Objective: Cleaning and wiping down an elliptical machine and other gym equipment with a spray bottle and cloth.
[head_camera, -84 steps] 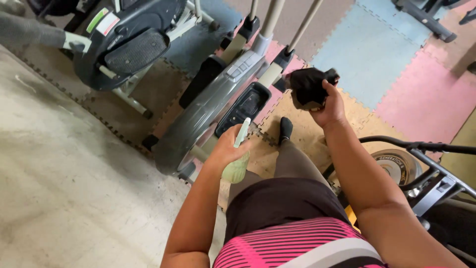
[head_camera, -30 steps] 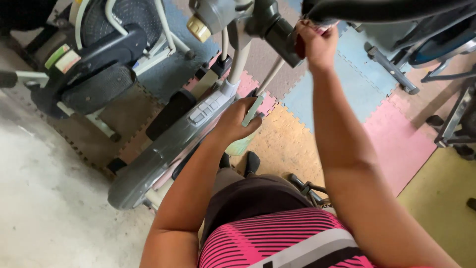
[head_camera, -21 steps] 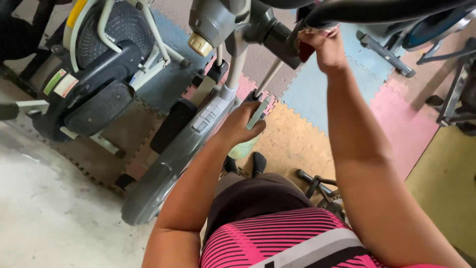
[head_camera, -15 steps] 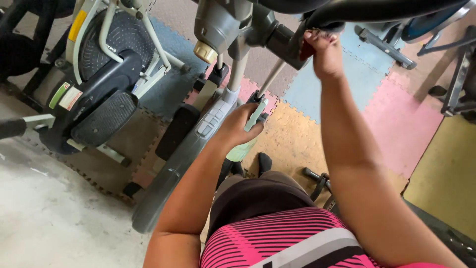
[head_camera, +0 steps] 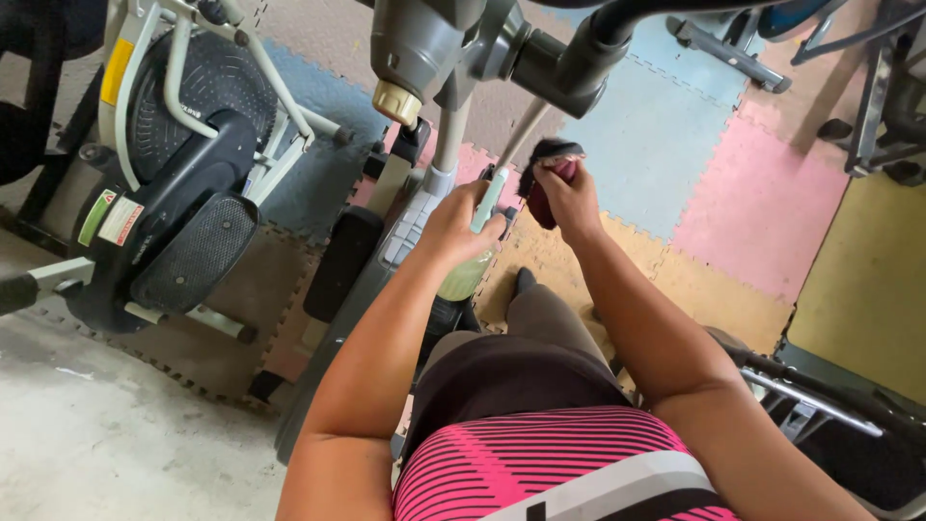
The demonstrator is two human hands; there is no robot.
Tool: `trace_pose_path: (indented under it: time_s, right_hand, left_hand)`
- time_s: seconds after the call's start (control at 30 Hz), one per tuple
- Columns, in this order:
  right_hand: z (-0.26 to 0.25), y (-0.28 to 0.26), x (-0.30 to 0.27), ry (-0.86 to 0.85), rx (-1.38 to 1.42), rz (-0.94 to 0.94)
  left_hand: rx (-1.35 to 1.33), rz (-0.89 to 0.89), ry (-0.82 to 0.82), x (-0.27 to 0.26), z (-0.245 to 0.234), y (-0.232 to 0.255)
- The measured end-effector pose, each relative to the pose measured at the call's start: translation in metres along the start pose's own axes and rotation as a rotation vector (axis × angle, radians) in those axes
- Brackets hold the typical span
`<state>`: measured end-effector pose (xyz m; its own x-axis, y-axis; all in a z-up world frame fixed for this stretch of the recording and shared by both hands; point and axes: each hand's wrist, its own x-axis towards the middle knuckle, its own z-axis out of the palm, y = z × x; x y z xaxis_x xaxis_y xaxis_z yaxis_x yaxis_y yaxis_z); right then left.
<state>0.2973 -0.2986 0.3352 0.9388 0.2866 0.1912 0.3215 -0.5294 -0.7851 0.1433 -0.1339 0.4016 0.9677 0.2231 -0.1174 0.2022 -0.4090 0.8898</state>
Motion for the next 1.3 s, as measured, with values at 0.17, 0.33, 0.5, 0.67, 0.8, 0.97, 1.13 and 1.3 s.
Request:
trace_pose_path:
  time_s: [0.17, 0.33, 0.5, 0.67, 0.8, 0.97, 1.13, 1.3]
  right_hand:
    - [0.02, -0.037, 0.054, -0.241, 0.679, 0.075]
    - [0.067, -0.059, 0.12, -0.075, -0.147, -0.62]
    - [0.099, -0.076, 0.165, -0.142, -0.648, -0.754]
    - [0.119, -0.059, 0.193, -0.497, -0.473, -0.552]
    - [0.126, -0.044, 0.211, -0.748, -0.339, -0.368]
    - [0.075, -0.063, 0.143, -0.564, -0.616, -0.425]
    - [0.041, -0.018, 0.097, -0.37, -0.68, -0.878]
    - [0.02, -0.002, 0.069, -0.426, -0.814, -0.844]
  left_hand:
    - [-0.042, 0.001, 0.128, 0.012, -0.008, -0.004]
    - [0.01, 0.035, 0.225, 0.024, -0.004, -0.004]
    - [0.018, -0.01, 0.256, 0.036, -0.003, -0.005]
    - [-0.015, -0.051, 0.295, 0.035, 0.002, -0.005]
    - [-0.046, -0.179, 0.27, 0.04, 0.012, -0.011]
    - [0.019, 0.011, 0.307, 0.039, 0.026, -0.019]
    - [0.048, -0.014, 0.204, 0.035, 0.031, -0.007]
    - [0.059, -0.023, 0.206, 0.029, 0.042, -0.011]
